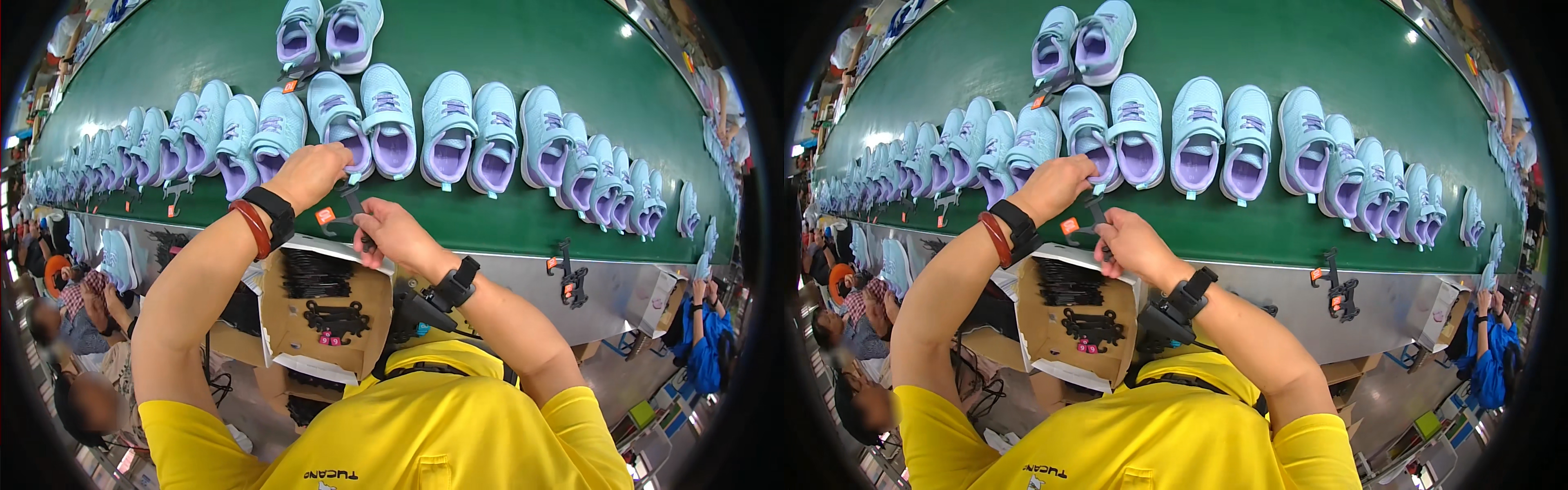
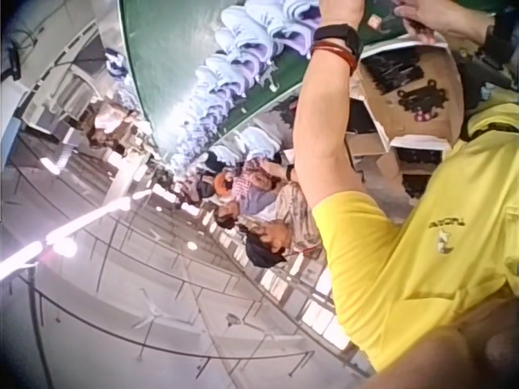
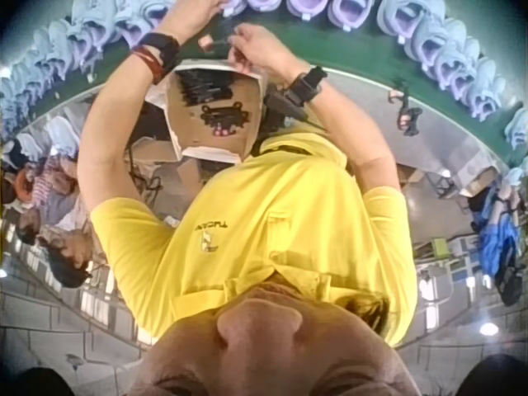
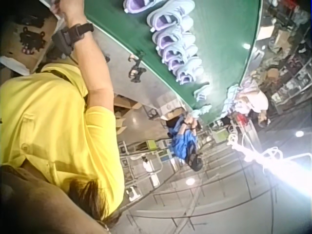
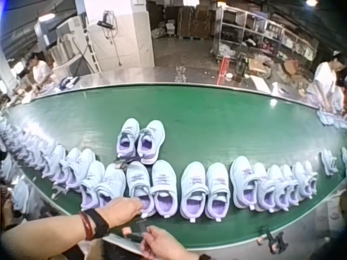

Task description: The person attaches black plastic tags to pairs of light blue and purple sneakers on a green conveyor belt. They pick up each tag, clip it onto the shoe's tongue or upper, and then move the pair forward along the belt. The process is repeated for multiple pairs in sequence.

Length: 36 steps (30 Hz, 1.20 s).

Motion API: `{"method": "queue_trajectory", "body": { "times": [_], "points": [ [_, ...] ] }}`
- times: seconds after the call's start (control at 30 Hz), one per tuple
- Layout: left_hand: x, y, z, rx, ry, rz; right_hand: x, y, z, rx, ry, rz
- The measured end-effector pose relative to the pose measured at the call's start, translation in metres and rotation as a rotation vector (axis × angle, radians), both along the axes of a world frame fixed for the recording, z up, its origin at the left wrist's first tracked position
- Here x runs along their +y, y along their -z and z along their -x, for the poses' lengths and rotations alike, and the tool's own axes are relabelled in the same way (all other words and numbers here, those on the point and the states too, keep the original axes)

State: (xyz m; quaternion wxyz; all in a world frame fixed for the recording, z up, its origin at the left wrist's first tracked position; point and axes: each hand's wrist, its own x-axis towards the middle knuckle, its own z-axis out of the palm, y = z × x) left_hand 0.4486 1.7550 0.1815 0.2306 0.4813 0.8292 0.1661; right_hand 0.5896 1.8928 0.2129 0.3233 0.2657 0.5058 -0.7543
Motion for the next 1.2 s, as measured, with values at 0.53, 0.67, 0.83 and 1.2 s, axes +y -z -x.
{"method": "queue_trajectory", "body": {
  "times": [0.53,0.67,0.83,1.2],
  "points": [
    [-0.014,-0.034,-0.019,-0.101,0.007,0.175,0.083,0.027,0.037,1.08,-0.733,-1.286],
    [-0.02,-0.021,-0.022,-0.179,-0.072,0.184,0.077,0.02,0.043,1.213,-0.799,-1.271],
    [-0.018,-0.017,-0.027,-0.209,-0.139,0.201,0.068,0.02,0.047,1.349,-0.768,-1.348],
    [-0.016,-0.041,-0.029,-0.139,-0.041,0.07,0.082,0.016,0.032,1.241,-0.439,-1.212]
  ]
}}
